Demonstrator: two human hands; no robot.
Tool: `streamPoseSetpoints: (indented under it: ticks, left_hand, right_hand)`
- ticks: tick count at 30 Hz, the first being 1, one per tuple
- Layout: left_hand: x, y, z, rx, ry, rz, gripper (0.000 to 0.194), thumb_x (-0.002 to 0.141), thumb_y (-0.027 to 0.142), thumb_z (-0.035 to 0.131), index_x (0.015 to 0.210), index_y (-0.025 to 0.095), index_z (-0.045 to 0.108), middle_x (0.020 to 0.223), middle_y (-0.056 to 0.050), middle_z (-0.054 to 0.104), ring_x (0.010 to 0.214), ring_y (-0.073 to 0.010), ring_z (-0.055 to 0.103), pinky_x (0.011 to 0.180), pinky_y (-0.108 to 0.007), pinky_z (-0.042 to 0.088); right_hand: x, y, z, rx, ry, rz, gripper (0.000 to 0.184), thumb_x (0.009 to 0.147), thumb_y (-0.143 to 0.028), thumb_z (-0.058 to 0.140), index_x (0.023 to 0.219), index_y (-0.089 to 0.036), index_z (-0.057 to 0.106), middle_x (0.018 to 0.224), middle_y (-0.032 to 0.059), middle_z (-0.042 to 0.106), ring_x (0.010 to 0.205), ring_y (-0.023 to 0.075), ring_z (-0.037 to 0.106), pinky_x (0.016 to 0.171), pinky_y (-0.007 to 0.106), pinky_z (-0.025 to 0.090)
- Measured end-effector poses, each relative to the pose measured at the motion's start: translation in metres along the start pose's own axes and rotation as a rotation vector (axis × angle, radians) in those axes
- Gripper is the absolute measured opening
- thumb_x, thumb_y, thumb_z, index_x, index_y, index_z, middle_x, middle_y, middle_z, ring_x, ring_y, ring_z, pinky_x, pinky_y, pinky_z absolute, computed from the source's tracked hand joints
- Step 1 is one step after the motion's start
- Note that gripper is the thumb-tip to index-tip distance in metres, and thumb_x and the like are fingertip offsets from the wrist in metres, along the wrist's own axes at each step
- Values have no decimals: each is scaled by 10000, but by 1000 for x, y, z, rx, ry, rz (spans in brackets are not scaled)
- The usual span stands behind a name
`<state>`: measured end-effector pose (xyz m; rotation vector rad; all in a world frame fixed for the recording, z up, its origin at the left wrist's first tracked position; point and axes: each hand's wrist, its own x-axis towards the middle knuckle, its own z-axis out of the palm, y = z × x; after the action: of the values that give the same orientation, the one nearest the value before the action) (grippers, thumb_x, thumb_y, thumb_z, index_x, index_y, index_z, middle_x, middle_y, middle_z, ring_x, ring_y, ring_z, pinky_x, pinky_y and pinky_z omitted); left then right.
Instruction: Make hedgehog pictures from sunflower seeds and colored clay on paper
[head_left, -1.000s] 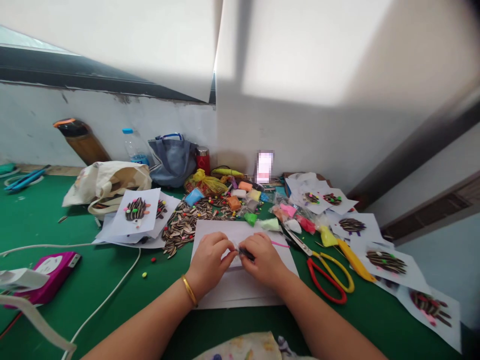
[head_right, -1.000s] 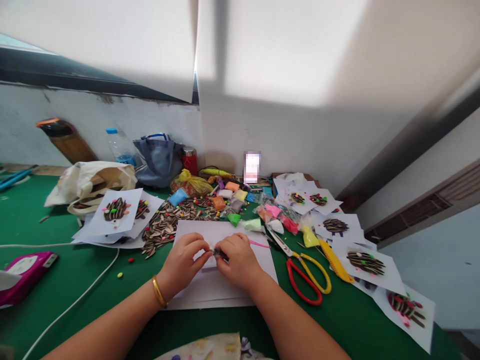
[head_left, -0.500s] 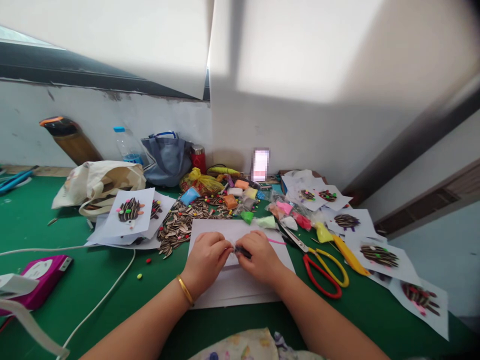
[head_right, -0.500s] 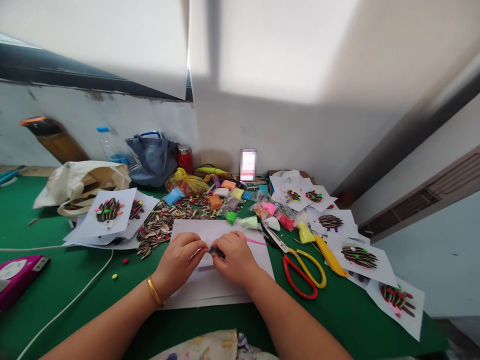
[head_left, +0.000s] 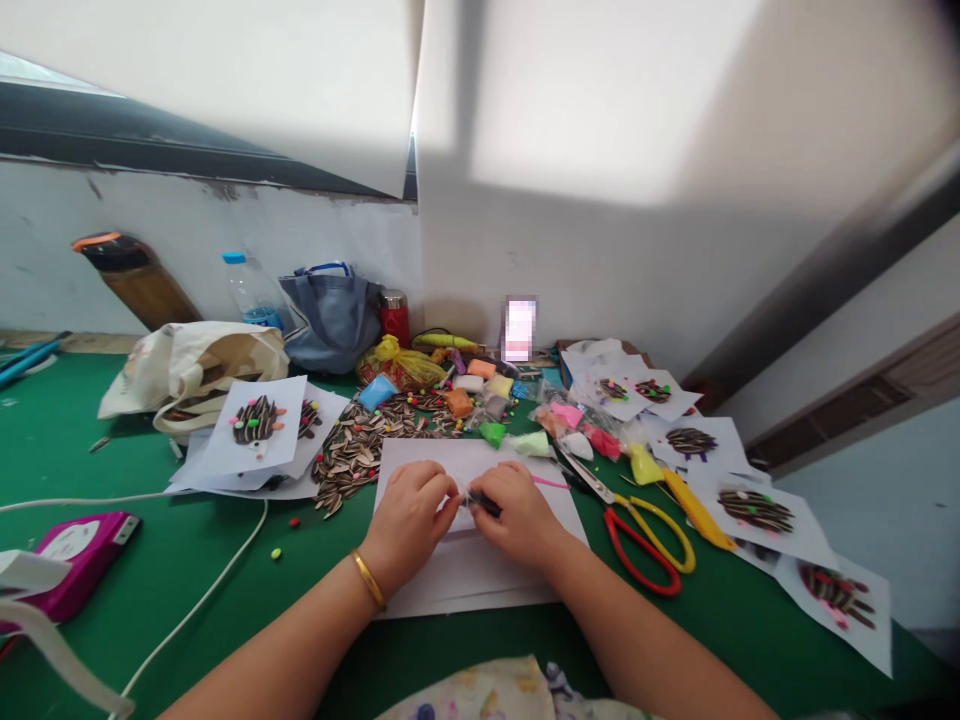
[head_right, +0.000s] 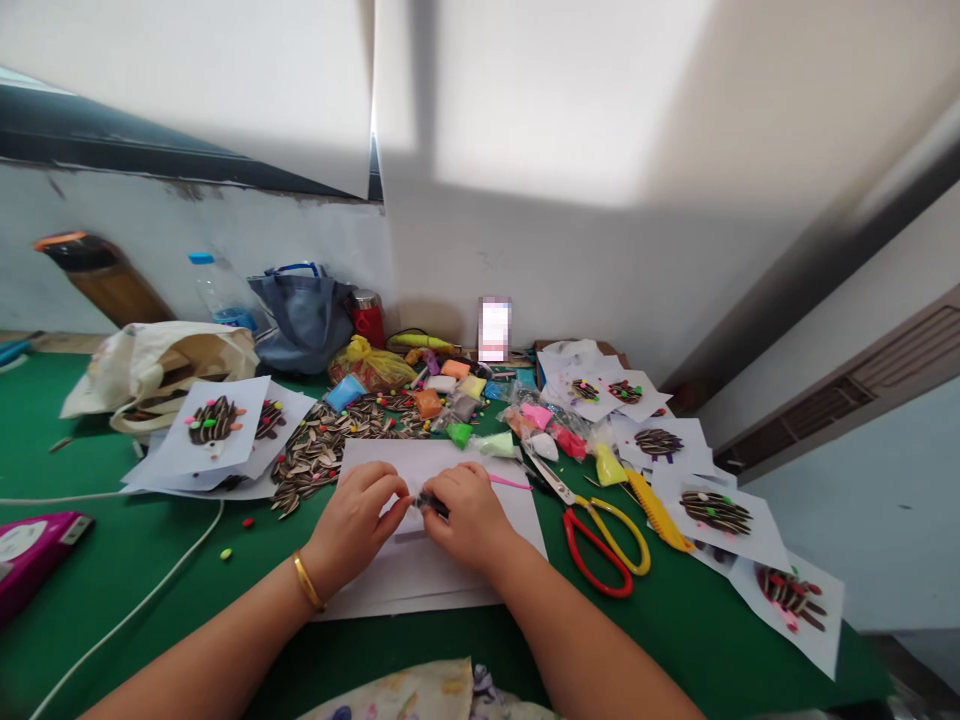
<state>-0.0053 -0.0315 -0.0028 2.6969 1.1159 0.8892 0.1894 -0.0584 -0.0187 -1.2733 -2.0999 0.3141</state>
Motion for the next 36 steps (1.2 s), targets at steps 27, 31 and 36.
streamPoseSetpoints:
  ticks: [27, 31, 36]
  left_hand:
    - [-1, -2, 3, 47, -104, -30, 182, 960, 257, 455, 832, 189, 564, 820, -42, 608, 818, -212, 541, 801, -369, 398]
    - [-1, -4, 4, -87, -118, -99, 145, 935, 279, 527, 831, 193, 578, 815, -27, 634, 807, -200, 562, 776, -346, 405]
    - [1, -5, 5, -301, -138, -219, 93, 899, 254, 569, 840, 202, 619, 809, -14, 664, 771, -179, 591, 729, -312, 427]
  right_hand:
    - [1, -3, -2, 20, -4, 22, 74, 807, -173, 587, 866, -211, 612, 803, 10, 639, 807, 177, 565, 861, 348, 333]
    - [1, 0, -2, 12, 8, 35, 87, 821, -176, 581, 890, -209, 623, 800, 10, 638, 804, 175, 564, 855, 343, 333]
    - [0, 2, -1, 6, 19, 54, 92, 834, -186, 569, 896, -204, 635, 802, 19, 635, 803, 178, 560, 839, 335, 345]
